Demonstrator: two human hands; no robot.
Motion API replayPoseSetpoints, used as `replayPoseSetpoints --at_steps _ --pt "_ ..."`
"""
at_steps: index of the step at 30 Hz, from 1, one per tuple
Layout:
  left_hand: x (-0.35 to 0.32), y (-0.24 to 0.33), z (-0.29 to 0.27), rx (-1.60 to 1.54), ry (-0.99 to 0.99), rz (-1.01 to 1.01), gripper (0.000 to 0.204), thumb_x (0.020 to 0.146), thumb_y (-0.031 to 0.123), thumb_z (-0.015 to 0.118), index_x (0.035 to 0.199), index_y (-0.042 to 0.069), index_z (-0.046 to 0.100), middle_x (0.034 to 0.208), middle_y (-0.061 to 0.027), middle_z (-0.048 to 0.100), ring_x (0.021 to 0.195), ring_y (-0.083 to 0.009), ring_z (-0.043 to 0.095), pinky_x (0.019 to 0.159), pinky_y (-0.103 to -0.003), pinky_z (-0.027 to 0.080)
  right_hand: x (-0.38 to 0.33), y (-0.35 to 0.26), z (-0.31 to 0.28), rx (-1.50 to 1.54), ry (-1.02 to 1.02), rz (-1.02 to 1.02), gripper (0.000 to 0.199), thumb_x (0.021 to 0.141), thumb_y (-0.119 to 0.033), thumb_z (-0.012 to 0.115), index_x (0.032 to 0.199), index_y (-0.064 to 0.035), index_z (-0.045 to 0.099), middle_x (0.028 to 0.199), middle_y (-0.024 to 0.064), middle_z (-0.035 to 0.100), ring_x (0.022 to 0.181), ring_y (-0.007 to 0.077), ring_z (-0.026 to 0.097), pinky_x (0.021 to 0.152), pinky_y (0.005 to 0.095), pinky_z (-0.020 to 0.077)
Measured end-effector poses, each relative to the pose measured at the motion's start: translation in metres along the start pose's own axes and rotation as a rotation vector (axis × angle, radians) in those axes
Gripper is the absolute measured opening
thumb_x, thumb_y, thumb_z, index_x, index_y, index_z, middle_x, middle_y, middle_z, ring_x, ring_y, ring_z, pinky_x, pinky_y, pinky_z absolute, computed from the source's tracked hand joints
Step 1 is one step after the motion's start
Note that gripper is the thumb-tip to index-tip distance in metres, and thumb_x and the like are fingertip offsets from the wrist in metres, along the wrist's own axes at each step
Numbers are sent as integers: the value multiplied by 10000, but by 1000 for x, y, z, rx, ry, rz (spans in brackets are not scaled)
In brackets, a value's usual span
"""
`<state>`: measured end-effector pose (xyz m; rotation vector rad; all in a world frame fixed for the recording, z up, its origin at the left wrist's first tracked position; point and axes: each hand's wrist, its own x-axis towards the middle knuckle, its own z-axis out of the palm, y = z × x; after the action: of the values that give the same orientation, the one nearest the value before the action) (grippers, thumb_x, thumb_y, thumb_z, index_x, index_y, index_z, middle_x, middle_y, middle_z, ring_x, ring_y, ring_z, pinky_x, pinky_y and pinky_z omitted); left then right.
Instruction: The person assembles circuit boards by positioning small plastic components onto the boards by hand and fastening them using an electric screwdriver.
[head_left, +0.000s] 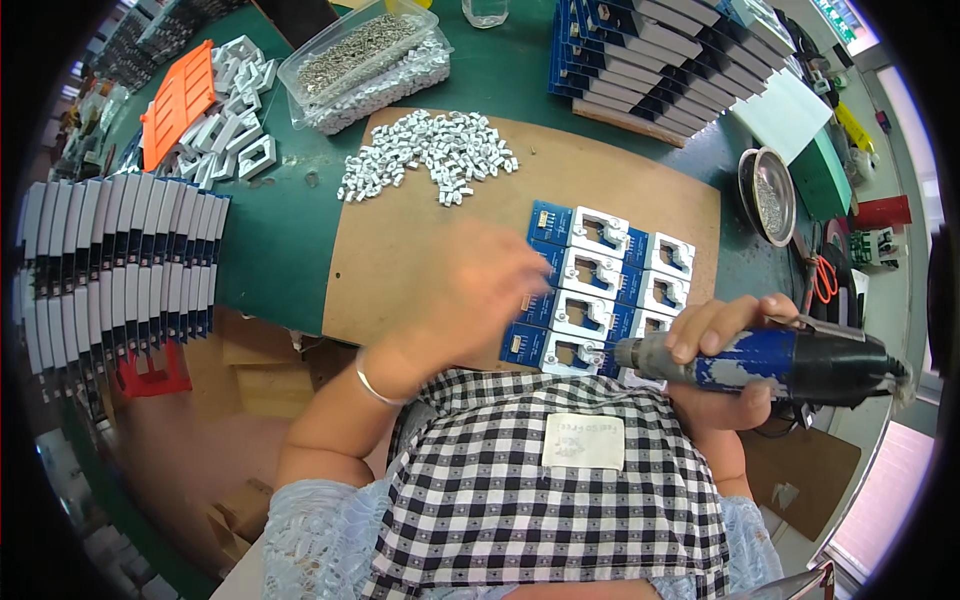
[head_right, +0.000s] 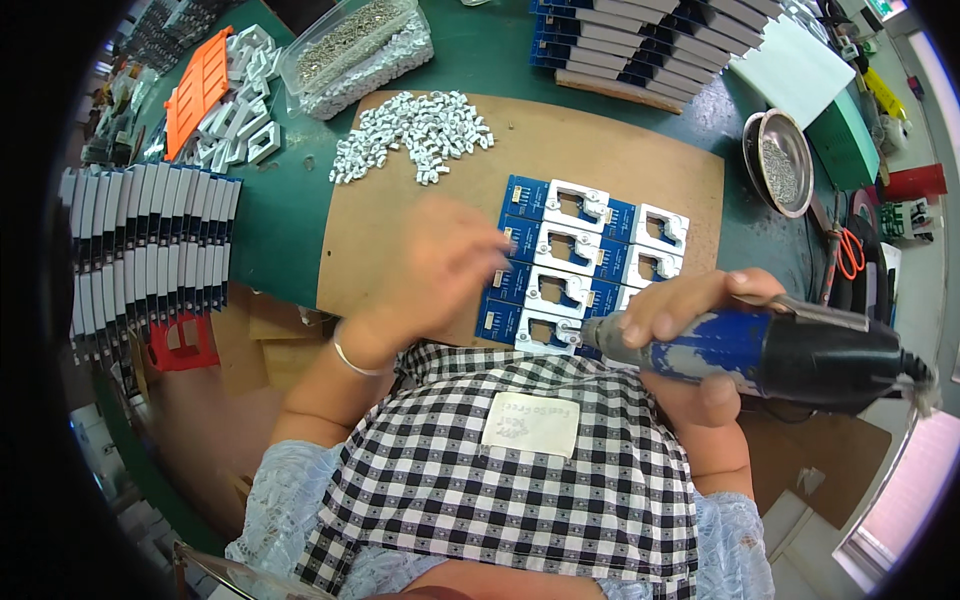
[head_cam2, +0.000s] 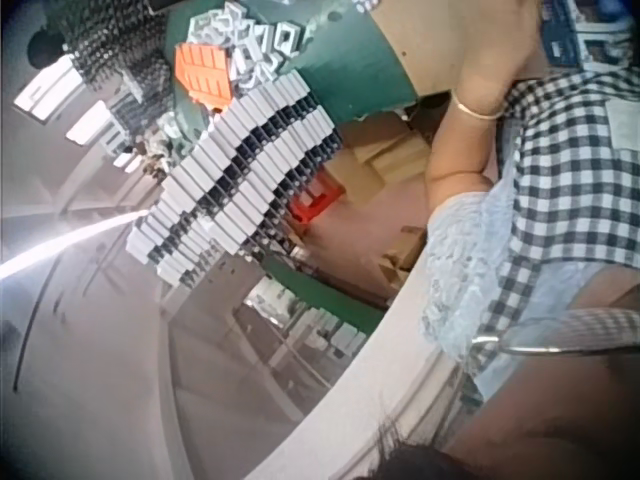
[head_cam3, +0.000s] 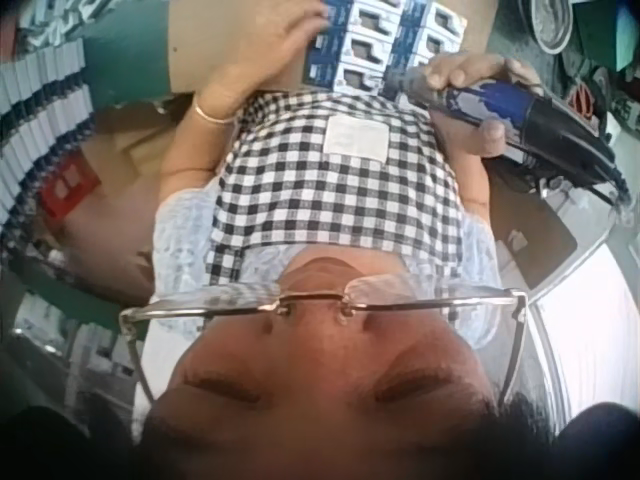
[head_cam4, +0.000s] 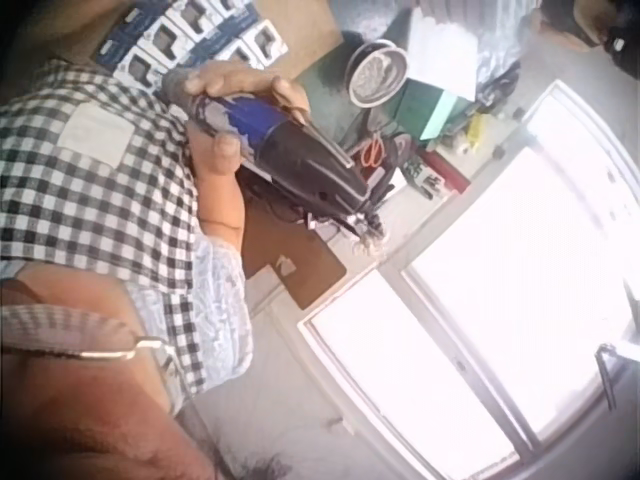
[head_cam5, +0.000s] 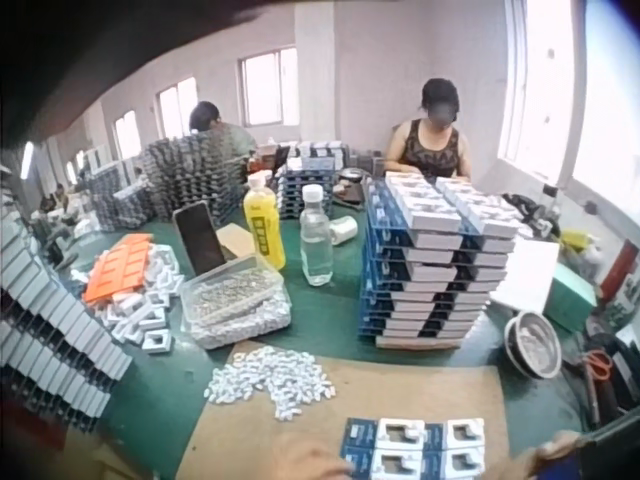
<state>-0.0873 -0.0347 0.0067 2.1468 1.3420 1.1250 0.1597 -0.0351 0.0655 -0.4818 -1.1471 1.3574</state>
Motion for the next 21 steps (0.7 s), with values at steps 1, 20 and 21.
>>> replayPoseSetpoints --at_steps 1,20,21 --pt "0 -13 -12 181 113 -59 103 770 99 710 868 70 696 867 -89 647 865 -278 576 804 -379 457 -2 -1 -2 10 -2 -37 718 787 -454 770 1277 -122 364 829 86 558 725 263 616 698 405 500" --pt "-20 -22 -36 213 63 -271 151 775 79 722 918 68 675 878 -62 640 878 -272 552 790 -367 435 -9 -6 -11 -10 -64 -73 681 825 -418 739 1306 -116 364 850 90 587 779 262 632 731 398 499" --pt "-23 -21 -39 217 59 -273 151 775 79 722 918 68 675 878 -62 640 878 -272 552 790 -367 435 -10 -5 -11 -4 -51 -72 678 824 -412 740 1308 -121 366 850 89 587 776 263 631 729 396 497"
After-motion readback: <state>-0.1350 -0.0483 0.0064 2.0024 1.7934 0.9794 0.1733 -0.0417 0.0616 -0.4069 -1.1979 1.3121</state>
